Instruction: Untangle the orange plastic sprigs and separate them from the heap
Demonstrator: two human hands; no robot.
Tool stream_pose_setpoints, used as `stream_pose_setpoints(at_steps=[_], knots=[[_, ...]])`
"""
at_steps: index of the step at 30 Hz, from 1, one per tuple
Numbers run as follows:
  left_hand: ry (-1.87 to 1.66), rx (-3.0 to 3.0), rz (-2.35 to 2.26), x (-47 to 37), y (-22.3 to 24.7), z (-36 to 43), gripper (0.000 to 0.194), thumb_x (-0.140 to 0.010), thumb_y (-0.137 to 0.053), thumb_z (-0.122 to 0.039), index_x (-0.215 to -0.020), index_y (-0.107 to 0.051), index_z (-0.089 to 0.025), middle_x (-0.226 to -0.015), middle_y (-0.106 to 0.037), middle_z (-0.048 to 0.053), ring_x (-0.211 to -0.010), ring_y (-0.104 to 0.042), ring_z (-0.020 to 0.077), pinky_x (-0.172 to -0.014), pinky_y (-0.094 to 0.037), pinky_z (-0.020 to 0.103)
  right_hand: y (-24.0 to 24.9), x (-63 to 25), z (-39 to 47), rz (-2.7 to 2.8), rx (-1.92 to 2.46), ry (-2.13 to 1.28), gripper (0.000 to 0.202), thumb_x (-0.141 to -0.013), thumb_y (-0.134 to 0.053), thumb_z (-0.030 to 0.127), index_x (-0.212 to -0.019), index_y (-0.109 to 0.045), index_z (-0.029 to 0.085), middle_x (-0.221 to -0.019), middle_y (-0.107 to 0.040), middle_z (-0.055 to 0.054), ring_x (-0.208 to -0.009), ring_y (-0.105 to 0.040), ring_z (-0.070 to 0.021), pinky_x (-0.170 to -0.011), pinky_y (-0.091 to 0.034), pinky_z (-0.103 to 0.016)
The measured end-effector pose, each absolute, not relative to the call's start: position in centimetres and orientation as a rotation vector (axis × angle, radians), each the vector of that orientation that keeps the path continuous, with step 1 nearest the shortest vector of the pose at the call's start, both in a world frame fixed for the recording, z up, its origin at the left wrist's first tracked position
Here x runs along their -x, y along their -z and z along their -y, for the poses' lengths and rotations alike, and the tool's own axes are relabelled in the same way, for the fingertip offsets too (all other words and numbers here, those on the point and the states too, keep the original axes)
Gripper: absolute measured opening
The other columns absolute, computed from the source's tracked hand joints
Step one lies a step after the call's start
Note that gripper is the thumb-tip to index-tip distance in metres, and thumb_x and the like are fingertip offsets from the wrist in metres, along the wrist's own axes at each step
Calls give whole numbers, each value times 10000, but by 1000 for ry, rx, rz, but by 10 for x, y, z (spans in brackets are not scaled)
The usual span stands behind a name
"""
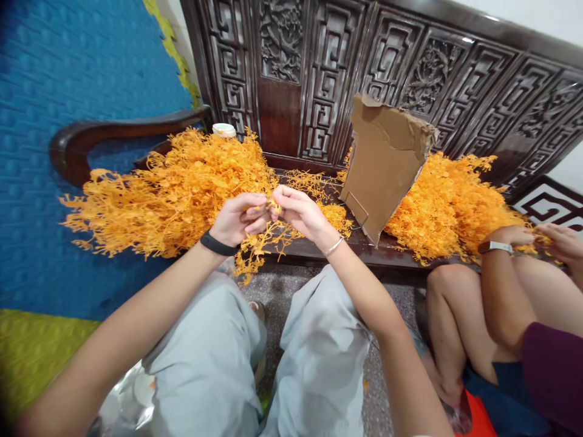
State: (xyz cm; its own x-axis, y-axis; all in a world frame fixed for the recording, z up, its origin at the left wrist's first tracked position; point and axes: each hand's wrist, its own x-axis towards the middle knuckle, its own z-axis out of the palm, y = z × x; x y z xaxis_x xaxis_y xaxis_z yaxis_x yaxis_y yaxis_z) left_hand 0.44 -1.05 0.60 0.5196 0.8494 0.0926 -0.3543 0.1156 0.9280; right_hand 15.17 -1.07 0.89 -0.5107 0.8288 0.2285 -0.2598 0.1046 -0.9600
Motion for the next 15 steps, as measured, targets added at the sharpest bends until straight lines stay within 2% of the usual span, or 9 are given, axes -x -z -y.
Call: stream_pose_setpoints(at_steps=[4, 10, 15], knots=[[-945, -1137, -534, -5, -8, 13, 325, -615, -525, -259, -404, -291, -180, -296, -211, -80, -209, -280, 29, -310, -150, 209, -9, -152, 12, 1518, 540, -1560, 296, -741, -640, 395, -673, -443, 184, -621, -446, 24, -593, -449, -90, -617, -421, -246], [-926, -1113, -483, -6, -10, 21, 329, -621, -503, -243, -388, -280, -181, -282, -164, -78, -189, -279, 40, -300, -165, 203, -12, -154, 17, 1574, 559, -1559, 341, -738, -637, 458, -687, -438, 186, -608, -443, 28, -573, -452, -92, -607, -429, -260], [-889, -1126, -429, -9, -9, 25, 375, -605, -521, -273, -374, -238, -186, -295, -131, -72, -181, -246, 44, -281, -175, 212, -14, -154, 22, 1578, 499, -1614, 348, -731, -658, 450, -666, -450, 179, -599, -443, 30, -543, -435, -81, -589, -426, -258]])
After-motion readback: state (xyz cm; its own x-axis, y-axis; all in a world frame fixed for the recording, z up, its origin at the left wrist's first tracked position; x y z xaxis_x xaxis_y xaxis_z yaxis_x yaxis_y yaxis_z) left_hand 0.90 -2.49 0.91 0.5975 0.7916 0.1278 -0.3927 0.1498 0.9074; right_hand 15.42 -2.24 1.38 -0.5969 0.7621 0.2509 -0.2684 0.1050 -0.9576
